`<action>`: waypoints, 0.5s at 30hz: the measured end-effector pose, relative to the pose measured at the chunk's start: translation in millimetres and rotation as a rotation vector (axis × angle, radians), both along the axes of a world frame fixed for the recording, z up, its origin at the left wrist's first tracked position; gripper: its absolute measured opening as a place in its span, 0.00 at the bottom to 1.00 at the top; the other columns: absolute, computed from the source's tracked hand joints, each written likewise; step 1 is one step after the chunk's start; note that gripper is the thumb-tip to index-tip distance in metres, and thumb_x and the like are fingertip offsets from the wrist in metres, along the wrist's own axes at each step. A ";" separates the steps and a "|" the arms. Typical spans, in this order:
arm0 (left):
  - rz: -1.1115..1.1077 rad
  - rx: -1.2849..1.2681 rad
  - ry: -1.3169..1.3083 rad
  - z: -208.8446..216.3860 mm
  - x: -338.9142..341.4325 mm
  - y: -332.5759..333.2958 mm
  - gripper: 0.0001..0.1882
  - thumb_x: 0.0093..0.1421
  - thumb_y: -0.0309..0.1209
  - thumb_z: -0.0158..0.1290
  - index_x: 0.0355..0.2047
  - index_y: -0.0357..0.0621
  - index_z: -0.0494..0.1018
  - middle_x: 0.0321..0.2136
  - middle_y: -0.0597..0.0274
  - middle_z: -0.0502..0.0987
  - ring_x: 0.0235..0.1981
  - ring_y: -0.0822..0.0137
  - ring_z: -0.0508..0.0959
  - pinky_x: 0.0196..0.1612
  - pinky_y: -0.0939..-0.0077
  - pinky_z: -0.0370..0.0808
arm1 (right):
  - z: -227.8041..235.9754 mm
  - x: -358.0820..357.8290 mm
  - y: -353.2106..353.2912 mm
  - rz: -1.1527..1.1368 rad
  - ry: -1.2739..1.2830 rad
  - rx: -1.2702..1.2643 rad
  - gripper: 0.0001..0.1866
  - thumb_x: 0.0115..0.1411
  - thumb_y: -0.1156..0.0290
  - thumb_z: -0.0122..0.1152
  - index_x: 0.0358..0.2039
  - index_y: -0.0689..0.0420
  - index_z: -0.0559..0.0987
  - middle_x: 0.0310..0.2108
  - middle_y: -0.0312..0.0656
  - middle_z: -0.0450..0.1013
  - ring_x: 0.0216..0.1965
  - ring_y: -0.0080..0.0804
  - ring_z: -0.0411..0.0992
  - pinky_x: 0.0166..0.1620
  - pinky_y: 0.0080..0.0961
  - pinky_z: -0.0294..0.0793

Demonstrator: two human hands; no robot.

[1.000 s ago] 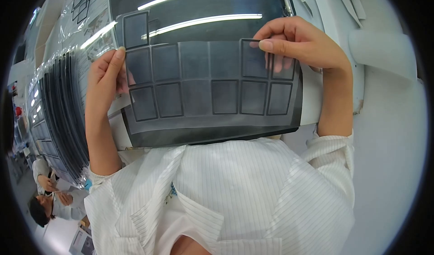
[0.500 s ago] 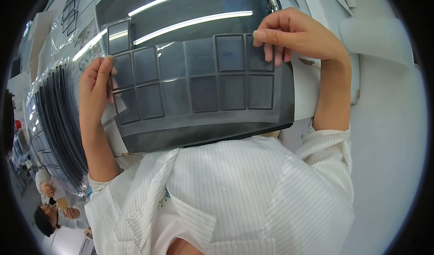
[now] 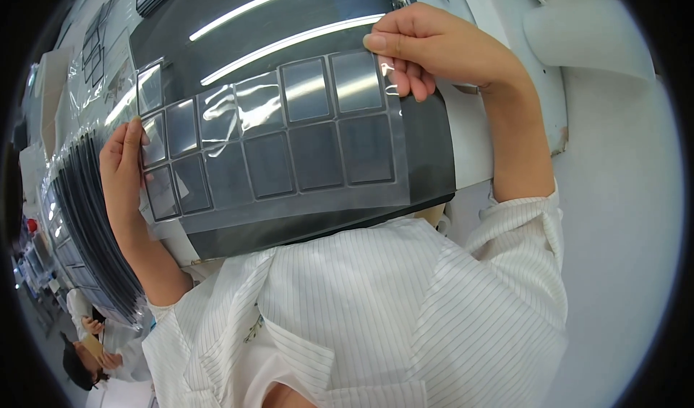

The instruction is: Inspecting and sorting small, transparent film components from a grid-like sheet at an industrial workstation.

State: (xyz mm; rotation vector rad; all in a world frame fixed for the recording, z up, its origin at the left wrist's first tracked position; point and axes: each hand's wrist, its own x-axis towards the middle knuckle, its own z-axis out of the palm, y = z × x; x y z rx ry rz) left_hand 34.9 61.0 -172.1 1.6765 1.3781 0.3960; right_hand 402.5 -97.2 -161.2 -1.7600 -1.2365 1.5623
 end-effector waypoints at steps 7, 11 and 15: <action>-0.027 0.019 -0.001 0.1 -4.4 2.6 0.20 0.68 0.44 0.48 0.23 0.43 0.70 0.09 0.78 0.59 0.09 0.86 0.56 0.11 0.88 0.53 | 4.0 -2.5 -1.0 0.009 0.007 0.004 0.21 0.69 0.62 0.47 0.19 0.56 0.70 0.13 0.34 0.71 0.10 0.15 0.65 0.15 0.11 0.64; -0.026 0.027 0.028 -0.5 -4.9 4.3 0.20 0.68 0.44 0.48 0.23 0.43 0.70 0.09 0.77 0.59 0.09 0.85 0.56 0.11 0.87 0.52 | 2.7 -2.3 -0.6 0.016 -0.013 0.001 0.20 0.69 0.63 0.47 0.19 0.57 0.71 0.13 0.34 0.71 0.10 0.15 0.65 0.16 0.11 0.64; -0.030 0.026 0.031 -1.2 -5.8 5.6 0.20 0.68 0.44 0.48 0.23 0.43 0.71 0.09 0.77 0.59 0.08 0.85 0.56 0.11 0.87 0.52 | 4.3 -1.9 -0.5 0.020 -0.006 0.009 0.20 0.69 0.64 0.46 0.19 0.57 0.71 0.13 0.34 0.71 0.10 0.14 0.65 0.16 0.11 0.64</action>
